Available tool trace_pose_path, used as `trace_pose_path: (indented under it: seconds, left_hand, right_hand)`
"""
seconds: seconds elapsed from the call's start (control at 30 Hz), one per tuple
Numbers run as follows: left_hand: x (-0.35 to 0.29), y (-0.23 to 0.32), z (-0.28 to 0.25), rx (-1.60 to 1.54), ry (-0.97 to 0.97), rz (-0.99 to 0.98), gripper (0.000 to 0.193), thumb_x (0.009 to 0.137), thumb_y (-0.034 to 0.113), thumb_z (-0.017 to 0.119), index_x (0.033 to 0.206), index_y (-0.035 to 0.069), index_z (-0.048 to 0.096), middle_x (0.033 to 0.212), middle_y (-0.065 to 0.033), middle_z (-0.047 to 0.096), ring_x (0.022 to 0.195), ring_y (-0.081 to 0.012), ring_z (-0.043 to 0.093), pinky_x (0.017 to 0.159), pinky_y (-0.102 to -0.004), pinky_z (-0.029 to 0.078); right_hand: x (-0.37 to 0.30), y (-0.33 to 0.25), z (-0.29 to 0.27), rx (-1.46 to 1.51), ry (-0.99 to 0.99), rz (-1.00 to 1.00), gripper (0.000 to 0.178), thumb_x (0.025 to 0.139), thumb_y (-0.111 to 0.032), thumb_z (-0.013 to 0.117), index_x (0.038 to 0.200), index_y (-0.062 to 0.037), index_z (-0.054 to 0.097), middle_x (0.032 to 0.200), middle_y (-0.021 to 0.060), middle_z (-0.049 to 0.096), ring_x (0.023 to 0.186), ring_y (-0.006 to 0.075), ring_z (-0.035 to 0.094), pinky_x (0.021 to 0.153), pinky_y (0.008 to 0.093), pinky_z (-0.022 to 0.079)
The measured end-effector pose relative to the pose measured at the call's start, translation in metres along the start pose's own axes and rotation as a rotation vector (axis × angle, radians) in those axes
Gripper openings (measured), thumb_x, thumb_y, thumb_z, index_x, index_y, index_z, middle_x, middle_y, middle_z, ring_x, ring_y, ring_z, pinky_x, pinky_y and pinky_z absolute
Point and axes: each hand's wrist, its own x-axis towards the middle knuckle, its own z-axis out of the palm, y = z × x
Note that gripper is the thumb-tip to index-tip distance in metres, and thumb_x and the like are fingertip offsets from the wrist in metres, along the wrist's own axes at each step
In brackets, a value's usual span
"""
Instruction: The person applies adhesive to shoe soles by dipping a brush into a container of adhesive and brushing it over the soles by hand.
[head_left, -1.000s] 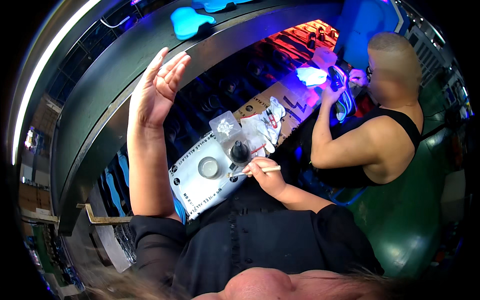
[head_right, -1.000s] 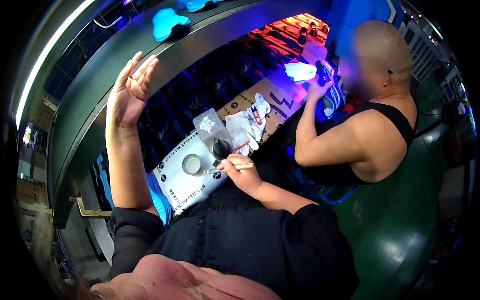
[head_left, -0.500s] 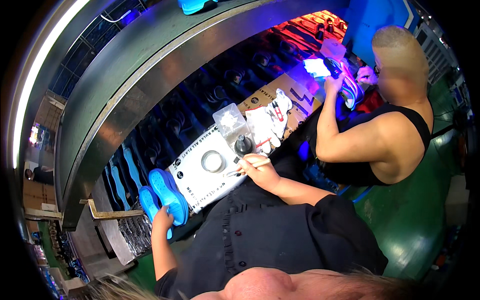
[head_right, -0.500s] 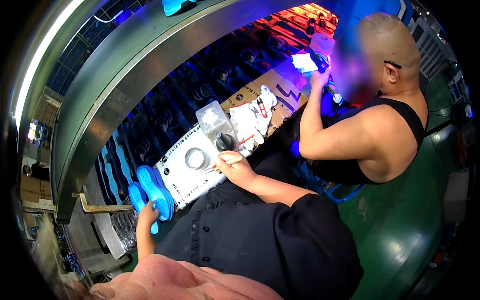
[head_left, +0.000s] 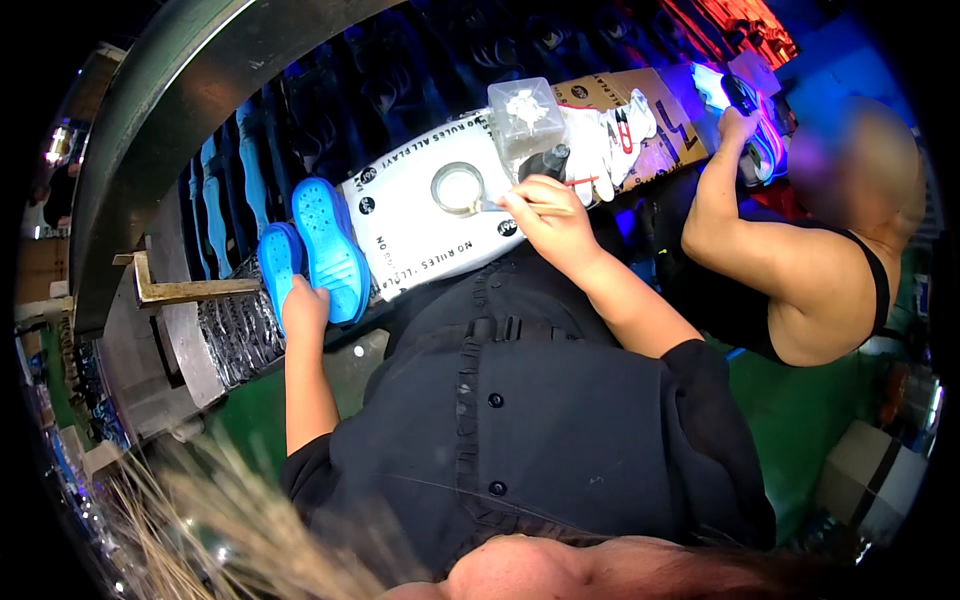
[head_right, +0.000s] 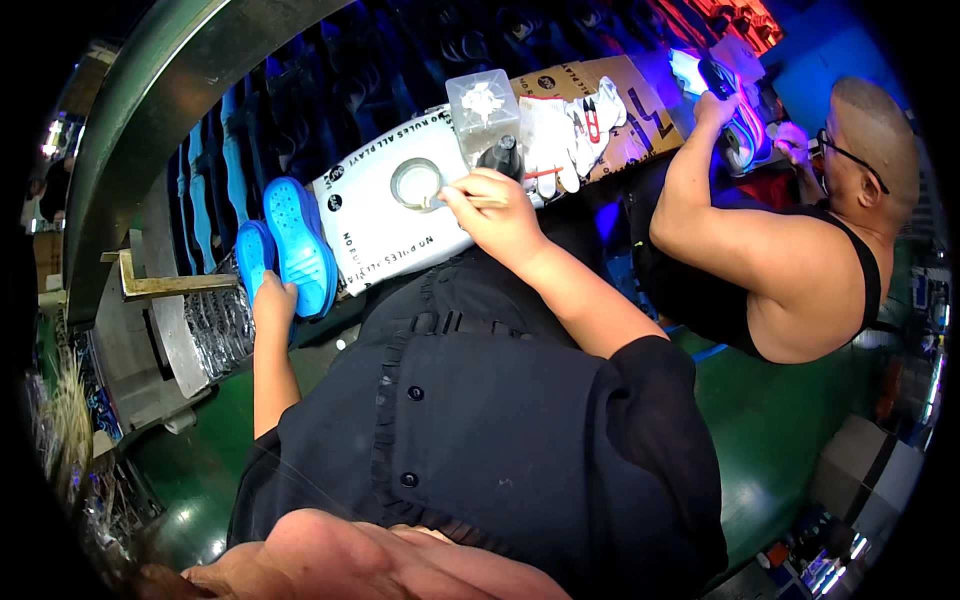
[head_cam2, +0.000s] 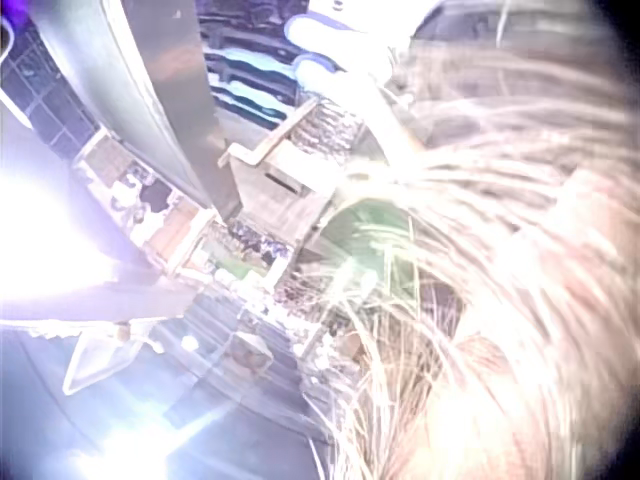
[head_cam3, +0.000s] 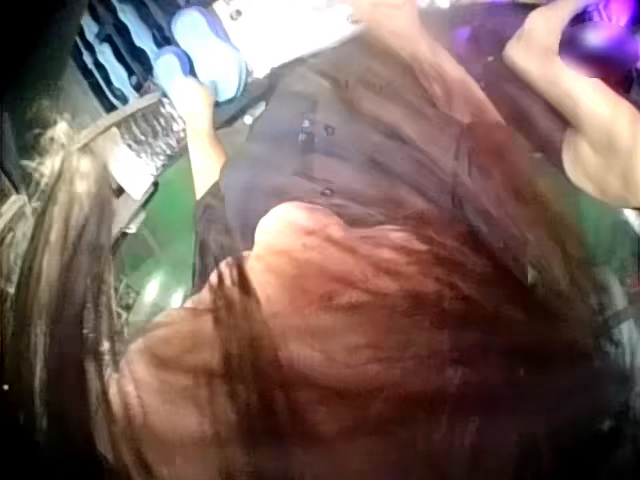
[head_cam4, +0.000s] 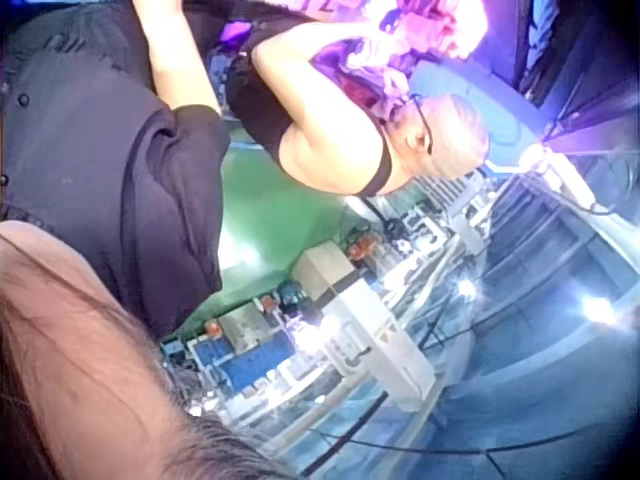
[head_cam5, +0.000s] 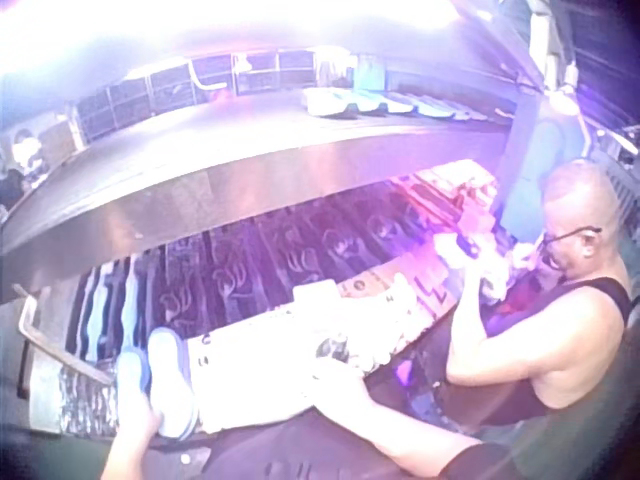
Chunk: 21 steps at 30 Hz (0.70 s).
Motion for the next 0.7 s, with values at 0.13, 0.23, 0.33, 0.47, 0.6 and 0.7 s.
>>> trace_pose_path:
  seconds: [0.13,0.23,0.33,0.47,0.6,0.7]
  left_hand:
    - [-0.016,-0.006,0.012,-0.227,0.087,-0.032,0.037,0.077,0.013,0.049,0.11,0.0,0.042,0.069,-0.0201,0.059,0.06,-0.0361,0.057,0.058,-0.0434,0.044]
    - [-0.027,-0.008,0.019,-0.607,0.15,-0.124,0.045,0.078,0.011,0.047,0.121,0.001,0.038,0.066,-0.0134,0.056,0.051,-0.0259,0.052,0.055,-0.0397,0.044]
    - [-0.033,-0.006,0.015,-0.995,-0.057,-0.227,0.048,0.084,0.013,0.042,0.129,0.001,0.033,0.068,-0.0057,0.051,0.047,-0.0119,0.044,0.042,-0.0261,0.039]
    - [-0.037,0.002,0.008,-1.231,-0.1,-0.305,0.046,0.086,0.013,0.039,0.13,0.001,0.033,0.07,-0.0037,0.05,0.046,-0.0086,0.042,0.038,-0.021,0.036]
    - [-0.029,-0.015,0.032,-1.181,-0.039,-0.267,0.045,0.085,0.011,0.04,0.129,0.0,0.035,0.07,-0.003,0.05,0.046,-0.0078,0.043,0.038,-0.0211,0.036]
    - [-0.02,-0.026,0.053,-0.976,0.152,-0.05,0.044,0.085,0.011,0.042,0.127,-0.001,0.038,0.07,-0.0022,0.05,0.047,-0.007,0.043,0.037,-0.0199,0.036]
  right_hand:
    - [0.023,0.02,0.02,-0.175,-0.069,-0.141,0.01,0.077,-0.013,0.062,0.076,-0.0025,0.063,0.069,0.0084,0.057,0.065,0.0224,0.056,0.06,0.031,0.043]
    - [0.034,0.032,0.032,-0.243,-0.106,-0.11,0.012,0.076,-0.017,0.062,0.075,-0.0052,0.064,0.069,0.0085,0.057,0.065,0.0252,0.056,0.059,0.0326,0.044]
    - [0.037,0.041,0.038,-0.266,-0.127,-0.063,0.015,0.075,-0.021,0.063,0.075,-0.0066,0.065,0.069,0.0084,0.058,0.065,0.0253,0.057,0.059,0.0324,0.044]
    - [0.04,0.045,0.047,-0.296,-0.155,-0.056,0.016,0.075,-0.022,0.063,0.075,-0.0063,0.065,0.069,0.0087,0.058,0.066,0.0248,0.058,0.06,0.032,0.045]
    - [0.036,0.041,0.047,-0.255,-0.111,-0.002,0.016,0.073,-0.023,0.062,0.069,-0.007,0.064,0.069,0.0092,0.059,0.068,0.0284,0.057,0.06,0.035,0.045]
    - [0.034,0.036,0.043,-0.235,-0.074,0.032,0.016,0.073,-0.022,0.063,0.07,-0.0067,0.064,0.07,0.0094,0.059,0.067,0.0278,0.058,0.06,0.0339,0.045]
